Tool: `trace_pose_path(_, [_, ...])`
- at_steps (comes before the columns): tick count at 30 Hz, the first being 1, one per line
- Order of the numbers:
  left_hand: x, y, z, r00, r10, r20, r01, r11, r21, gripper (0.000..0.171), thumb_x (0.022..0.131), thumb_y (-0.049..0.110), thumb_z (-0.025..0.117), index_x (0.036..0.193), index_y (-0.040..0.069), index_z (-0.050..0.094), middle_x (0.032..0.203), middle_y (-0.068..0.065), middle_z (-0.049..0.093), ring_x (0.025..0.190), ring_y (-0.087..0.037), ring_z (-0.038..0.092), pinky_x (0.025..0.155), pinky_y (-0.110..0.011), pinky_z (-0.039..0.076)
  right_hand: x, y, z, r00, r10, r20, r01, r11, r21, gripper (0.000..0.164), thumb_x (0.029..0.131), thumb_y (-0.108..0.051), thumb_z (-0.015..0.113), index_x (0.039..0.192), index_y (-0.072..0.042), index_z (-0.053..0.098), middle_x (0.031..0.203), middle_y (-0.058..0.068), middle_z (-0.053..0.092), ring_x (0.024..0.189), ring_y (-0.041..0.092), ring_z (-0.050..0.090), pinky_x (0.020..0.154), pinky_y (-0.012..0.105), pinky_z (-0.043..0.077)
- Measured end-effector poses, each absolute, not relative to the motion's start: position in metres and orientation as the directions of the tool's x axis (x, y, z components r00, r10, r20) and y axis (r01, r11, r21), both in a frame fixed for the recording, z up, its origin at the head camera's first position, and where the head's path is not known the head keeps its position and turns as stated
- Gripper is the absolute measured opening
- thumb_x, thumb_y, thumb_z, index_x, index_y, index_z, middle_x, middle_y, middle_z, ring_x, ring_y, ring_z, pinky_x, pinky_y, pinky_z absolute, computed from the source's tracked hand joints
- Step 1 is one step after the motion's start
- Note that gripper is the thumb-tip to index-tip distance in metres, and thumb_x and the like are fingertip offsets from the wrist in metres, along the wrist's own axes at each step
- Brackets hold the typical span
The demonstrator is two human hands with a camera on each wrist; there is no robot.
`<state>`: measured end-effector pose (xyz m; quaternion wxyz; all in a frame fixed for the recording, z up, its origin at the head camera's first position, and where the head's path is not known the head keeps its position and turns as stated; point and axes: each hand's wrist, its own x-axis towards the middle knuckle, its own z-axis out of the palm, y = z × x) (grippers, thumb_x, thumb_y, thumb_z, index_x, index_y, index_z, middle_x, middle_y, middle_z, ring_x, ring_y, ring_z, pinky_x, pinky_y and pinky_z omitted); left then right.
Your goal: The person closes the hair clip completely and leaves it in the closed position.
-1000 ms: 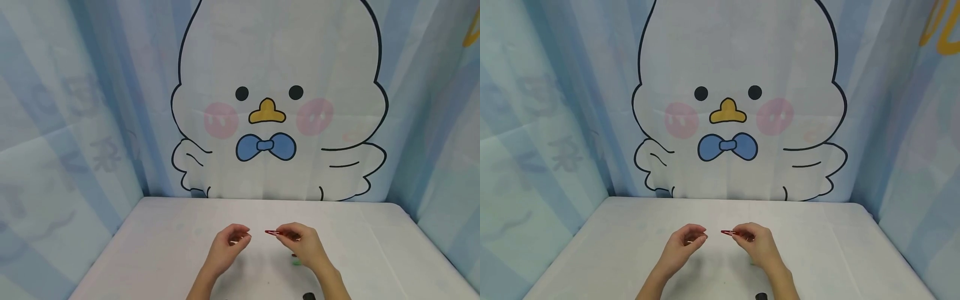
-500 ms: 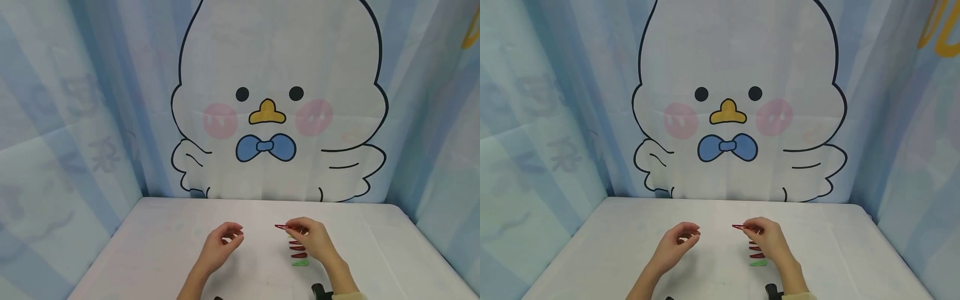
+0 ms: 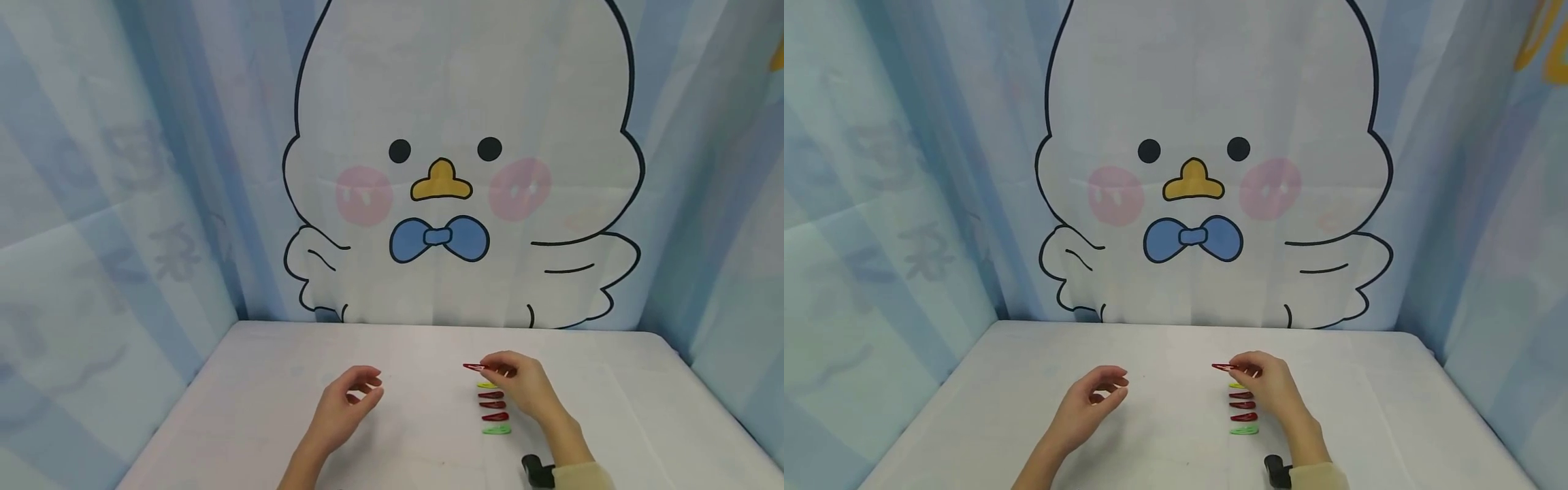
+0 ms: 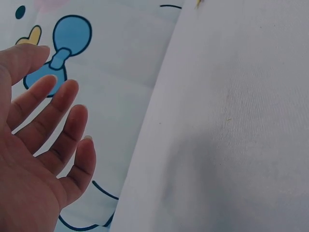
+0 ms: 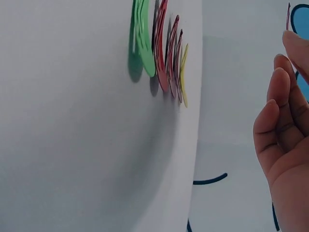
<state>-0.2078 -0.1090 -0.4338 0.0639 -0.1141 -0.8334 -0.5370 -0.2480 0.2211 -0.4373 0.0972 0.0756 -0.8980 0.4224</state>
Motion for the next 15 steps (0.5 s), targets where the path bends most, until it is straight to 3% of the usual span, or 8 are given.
trace_pose_path(15, [-0.199,-0.122,-0.435,-0.983,0.062,0.175,0.184,0.439,0.879,0.029,0.094,0.022,0.072,0.12,0.011,0.066,0.104,0.004,0.068,0.097,-0.018,0.059,0.079,-0.033,0.048,-0.264,0.237,-0.446,-0.986,-0.041,0.162,-0.147,0.674,-0.724,0.015,0.09,-0.012,0.077,0.105,-0.01,0.075,0.091,-0.001,0.065,0.083,0.02,0.053,0.067,0.03,0.047])
